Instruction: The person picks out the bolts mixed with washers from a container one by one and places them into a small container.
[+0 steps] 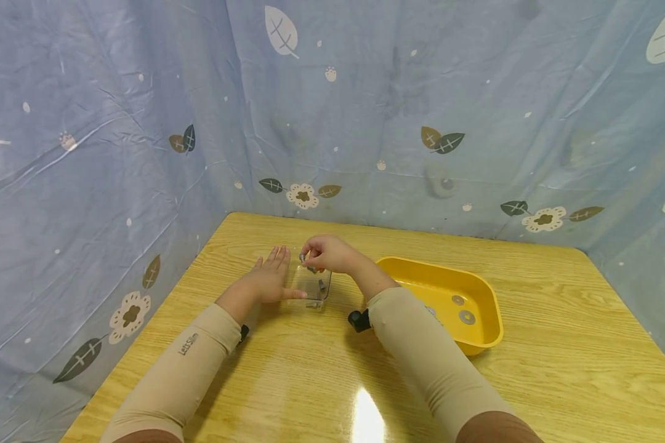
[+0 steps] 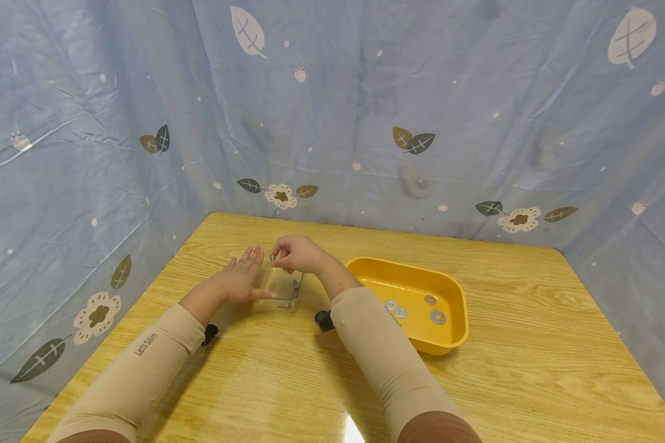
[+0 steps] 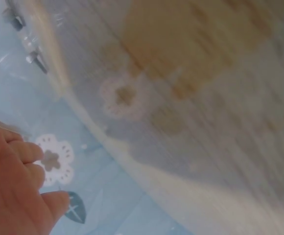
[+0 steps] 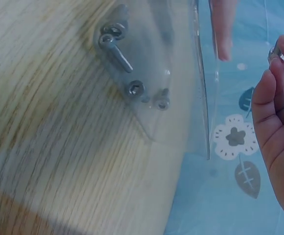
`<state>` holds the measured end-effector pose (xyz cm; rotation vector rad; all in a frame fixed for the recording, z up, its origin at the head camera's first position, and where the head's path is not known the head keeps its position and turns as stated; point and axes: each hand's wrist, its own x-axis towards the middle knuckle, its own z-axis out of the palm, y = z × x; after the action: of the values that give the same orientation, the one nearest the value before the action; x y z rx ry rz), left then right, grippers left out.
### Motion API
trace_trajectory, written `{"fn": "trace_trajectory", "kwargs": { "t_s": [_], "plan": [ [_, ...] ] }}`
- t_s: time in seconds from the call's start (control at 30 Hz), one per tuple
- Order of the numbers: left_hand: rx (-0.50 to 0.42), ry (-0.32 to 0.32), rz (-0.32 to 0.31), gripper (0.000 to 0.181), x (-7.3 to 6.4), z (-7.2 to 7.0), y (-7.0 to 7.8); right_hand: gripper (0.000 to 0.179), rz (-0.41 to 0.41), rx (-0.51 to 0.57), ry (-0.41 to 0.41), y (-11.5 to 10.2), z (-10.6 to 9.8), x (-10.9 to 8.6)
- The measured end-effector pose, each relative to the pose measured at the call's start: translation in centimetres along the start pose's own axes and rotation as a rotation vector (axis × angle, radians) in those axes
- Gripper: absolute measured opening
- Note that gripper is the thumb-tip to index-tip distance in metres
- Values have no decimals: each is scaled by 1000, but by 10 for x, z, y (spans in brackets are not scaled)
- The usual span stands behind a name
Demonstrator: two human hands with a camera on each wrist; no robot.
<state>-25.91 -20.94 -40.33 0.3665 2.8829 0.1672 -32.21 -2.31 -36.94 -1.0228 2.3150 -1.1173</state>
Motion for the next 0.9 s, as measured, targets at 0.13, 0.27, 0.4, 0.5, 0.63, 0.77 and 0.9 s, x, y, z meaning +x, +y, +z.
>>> {"fn": "trace_trajectory", "kwargs": {
  "t_s": [0.13,0.27,0.4,0.5,0.63,0.77,0.9],
  "plan": [
    [0,5,0,111,0,0,0,15,-2,-17,-8,1,1,0],
    [-2,7,-3,111,1,2,-1,19,-6,-50,-18,2,2,-1],
    [-4,0,-10,111,3,2,-1,21,0,-73,-25,3,1,-2],
    [5,-3,-15,112,3,2,-1,21,9,-70,-16,4,-1,-2],
    [15,4,-13,113,2,1,0,21,13,-34,-9,2,-4,-4],
    [2,1,-13,114,0,0,2,22,15,0,-13,-1,-10,-8],
    [4,-3,-22,115,-1,-1,4,24,9,5,-5,-6,-19,-14]
  ]
}}
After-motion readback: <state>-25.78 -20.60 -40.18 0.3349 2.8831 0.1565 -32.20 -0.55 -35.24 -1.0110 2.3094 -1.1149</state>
